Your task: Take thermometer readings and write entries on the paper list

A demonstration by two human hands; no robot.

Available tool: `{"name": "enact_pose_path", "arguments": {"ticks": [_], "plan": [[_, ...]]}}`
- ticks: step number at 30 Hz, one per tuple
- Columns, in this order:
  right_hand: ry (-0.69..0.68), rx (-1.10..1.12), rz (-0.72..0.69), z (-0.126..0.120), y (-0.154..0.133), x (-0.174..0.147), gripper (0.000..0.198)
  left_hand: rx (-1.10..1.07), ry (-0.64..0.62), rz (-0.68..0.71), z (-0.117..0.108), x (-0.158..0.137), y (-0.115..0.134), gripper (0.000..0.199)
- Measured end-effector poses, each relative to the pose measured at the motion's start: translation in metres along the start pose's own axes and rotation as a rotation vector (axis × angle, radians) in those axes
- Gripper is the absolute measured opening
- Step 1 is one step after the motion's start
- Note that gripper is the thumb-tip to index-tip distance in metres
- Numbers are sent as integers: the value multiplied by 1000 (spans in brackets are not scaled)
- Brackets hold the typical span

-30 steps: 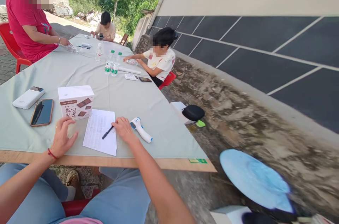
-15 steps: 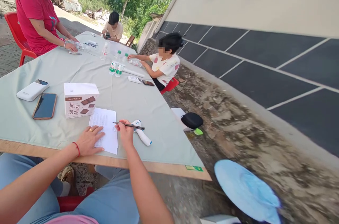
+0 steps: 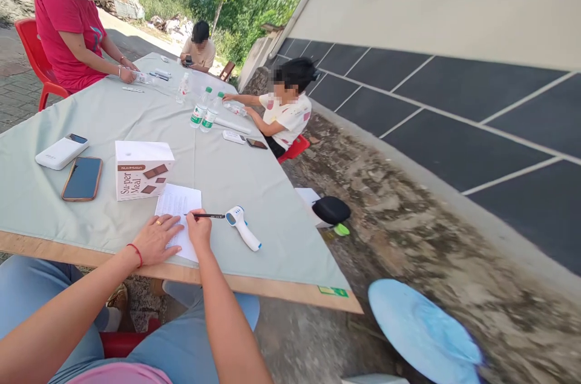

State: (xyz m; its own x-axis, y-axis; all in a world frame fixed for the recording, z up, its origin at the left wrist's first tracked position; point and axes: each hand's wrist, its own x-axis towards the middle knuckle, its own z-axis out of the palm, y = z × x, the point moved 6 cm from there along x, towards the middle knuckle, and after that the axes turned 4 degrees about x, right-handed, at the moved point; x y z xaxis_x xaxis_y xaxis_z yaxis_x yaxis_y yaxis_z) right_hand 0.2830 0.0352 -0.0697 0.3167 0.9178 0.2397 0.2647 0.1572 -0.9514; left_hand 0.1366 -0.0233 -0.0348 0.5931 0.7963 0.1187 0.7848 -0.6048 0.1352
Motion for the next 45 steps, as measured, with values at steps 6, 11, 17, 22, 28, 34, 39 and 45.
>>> {"name": "enact_pose_path", "arguments": {"ticks": [6,11,17,22,28,34,39,45], "plan": [[-24,-32,-18,3,1,-1,20,-8,0,-5,2,-1,0,52],[-34,-42,-25,4,1,-1,20,-19,17,-4,2,0,-1,50],[-37,-54,-18,4,2,-2,19,-46,19,-1,2,0,-1,51],[-31,-60,-13,3,3,-1,19,-46,9,-10,1,0,-1,51],[-6,-62,-9,1,3,-1,22,-27,8,-10,3,0,-1,50],[-1,-71,-16,2,1,-1,20,-25,12,-11,3,0,-1,51],[4,-80,-17,2,1,-1,19,-25,18,-6,4,0,-2,51],[10,-84,-21,2,0,-1,20,-39,35,0,4,0,-2,50]]}}
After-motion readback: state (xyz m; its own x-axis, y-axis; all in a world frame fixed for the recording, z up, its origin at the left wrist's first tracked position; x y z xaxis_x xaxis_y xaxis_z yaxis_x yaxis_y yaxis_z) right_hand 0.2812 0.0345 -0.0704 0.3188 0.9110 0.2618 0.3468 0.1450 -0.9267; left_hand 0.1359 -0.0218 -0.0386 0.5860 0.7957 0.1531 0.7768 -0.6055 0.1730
